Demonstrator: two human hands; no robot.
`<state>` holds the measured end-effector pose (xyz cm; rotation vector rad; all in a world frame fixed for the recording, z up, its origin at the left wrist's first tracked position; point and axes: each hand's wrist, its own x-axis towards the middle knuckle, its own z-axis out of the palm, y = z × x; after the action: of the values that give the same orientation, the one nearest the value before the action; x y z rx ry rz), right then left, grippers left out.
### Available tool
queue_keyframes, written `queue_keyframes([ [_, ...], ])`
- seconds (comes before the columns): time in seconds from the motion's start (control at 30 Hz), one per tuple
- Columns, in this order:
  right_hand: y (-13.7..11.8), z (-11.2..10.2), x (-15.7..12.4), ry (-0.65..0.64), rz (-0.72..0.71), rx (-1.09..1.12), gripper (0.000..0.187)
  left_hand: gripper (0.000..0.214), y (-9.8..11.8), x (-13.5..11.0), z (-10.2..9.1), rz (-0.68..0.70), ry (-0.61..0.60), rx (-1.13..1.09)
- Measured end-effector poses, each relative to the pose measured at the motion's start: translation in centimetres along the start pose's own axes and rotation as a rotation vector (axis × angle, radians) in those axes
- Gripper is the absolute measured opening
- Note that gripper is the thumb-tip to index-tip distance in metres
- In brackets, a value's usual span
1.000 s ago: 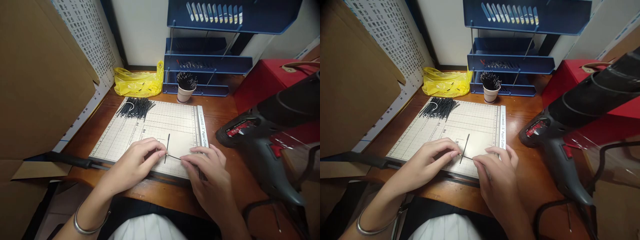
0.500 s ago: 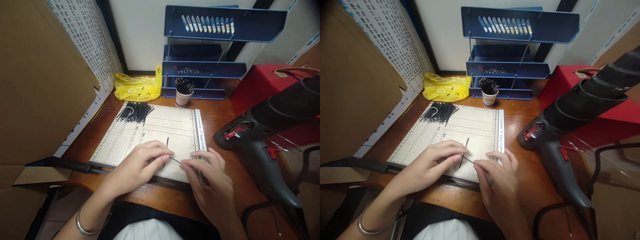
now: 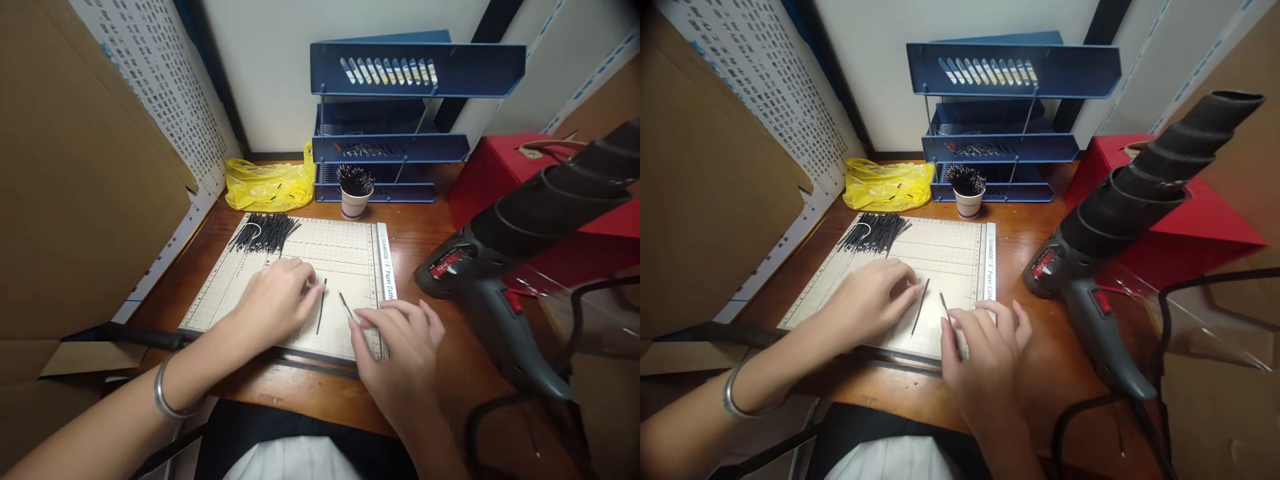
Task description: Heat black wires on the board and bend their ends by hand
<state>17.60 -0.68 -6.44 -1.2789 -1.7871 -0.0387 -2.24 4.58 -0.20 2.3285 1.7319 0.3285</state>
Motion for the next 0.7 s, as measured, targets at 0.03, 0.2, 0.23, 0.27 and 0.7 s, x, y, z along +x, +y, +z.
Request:
queue_keyframes([
  [0.03,0.0,0.0,0.0,-0.014,0.005,0.003,0.007,0.024,0.4,-0.3,0.5,-0.015,0.0,-0.023],
  [0.2,0.3,-0.2,0.0,-0.087,0.018,0.027,0.004,0.016,0.2,-1.3,2.0,0.003,0.043,-0.189],
  [0.23,0.5,-0.3,0.0,-0.103,0.02,0.025,0.004,0.017,0.0,-1.4,2.1,0.013,0.058,-0.217],
  [0.27,0.6,-0.4,0.1,-0.124,0.021,0.016,0.005,0.019,-0.1,-1.4,2.1,0.015,0.066,-0.233],
  [0.7,0.8,-1.2,6.6,-0.734,0.189,0.022,0.032,0.021,-0.6,0.4,1.8,0.002,-0.088,-0.37],
])
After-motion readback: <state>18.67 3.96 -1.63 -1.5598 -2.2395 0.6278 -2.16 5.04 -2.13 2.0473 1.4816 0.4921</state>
